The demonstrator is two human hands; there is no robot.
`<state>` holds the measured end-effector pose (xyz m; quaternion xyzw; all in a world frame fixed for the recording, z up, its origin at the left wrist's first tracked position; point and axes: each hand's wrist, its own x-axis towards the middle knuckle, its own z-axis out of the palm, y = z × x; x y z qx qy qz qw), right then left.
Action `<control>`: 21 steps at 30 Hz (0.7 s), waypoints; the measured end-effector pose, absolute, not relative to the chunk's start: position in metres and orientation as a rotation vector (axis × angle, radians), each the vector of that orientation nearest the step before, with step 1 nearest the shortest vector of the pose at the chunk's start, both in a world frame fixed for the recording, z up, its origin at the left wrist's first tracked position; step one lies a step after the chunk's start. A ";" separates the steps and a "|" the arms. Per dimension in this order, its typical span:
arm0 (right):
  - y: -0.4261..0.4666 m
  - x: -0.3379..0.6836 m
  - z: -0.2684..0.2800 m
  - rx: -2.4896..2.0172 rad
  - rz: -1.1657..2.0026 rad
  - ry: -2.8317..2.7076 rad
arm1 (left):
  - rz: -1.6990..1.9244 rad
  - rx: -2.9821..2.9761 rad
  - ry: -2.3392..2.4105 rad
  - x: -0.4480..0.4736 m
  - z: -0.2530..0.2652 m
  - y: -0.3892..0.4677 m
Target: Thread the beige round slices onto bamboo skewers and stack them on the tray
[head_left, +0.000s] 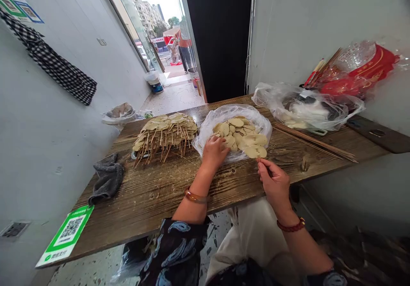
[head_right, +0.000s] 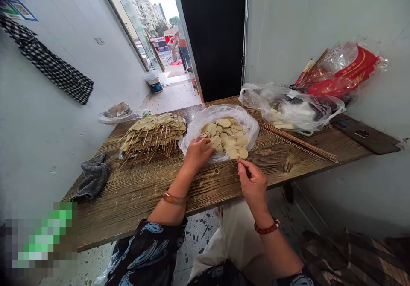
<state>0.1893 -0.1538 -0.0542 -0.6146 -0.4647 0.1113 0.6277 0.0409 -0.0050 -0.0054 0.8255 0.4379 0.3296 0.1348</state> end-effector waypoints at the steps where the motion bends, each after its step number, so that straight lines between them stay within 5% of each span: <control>1: -0.154 0.189 -0.053 -1.408 0.260 -1.061 | 0.911 2.443 1.280 0.041 -0.005 -0.006; 9: -0.155 0.187 -0.048 -1.435 0.374 -0.985 | 0.934 2.348 1.251 0.039 -0.010 -0.002; 21: -0.156 0.188 -0.048 -1.415 0.378 -1.036 | 1.099 1.125 0.897 0.035 -0.006 0.004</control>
